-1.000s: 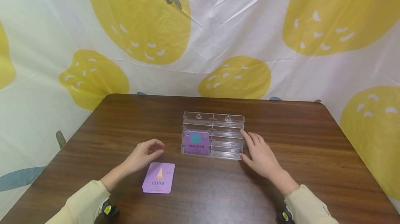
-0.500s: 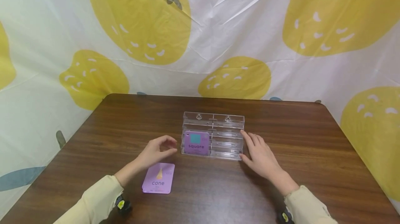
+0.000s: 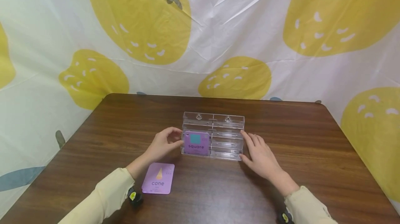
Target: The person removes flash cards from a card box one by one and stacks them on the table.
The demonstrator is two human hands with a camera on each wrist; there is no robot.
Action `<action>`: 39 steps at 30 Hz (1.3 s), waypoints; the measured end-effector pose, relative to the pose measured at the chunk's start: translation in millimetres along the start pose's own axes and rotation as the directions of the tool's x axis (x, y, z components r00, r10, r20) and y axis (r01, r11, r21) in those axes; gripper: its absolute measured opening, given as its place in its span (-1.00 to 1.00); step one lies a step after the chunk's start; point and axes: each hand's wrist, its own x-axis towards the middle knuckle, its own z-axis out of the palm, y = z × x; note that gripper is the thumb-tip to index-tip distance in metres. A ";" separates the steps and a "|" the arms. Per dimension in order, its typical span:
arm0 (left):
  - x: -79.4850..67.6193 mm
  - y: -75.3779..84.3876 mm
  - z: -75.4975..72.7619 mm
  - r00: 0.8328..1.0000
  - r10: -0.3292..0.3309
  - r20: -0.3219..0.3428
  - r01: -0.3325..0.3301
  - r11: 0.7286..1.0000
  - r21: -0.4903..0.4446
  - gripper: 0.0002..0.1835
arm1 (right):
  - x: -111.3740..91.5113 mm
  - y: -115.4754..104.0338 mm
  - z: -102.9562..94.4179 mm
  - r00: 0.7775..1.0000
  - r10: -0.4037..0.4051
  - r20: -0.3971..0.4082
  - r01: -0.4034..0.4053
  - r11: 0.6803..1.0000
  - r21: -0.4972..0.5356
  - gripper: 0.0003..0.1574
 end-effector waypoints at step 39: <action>33.7 -1.7 8.1 0.983 0.107 0.149 -0.120 0.990 0.076 -0.81 | 0.3 1.2 -0.8 1.000 0.011 0.018 -0.011 1.000 0.002 -0.02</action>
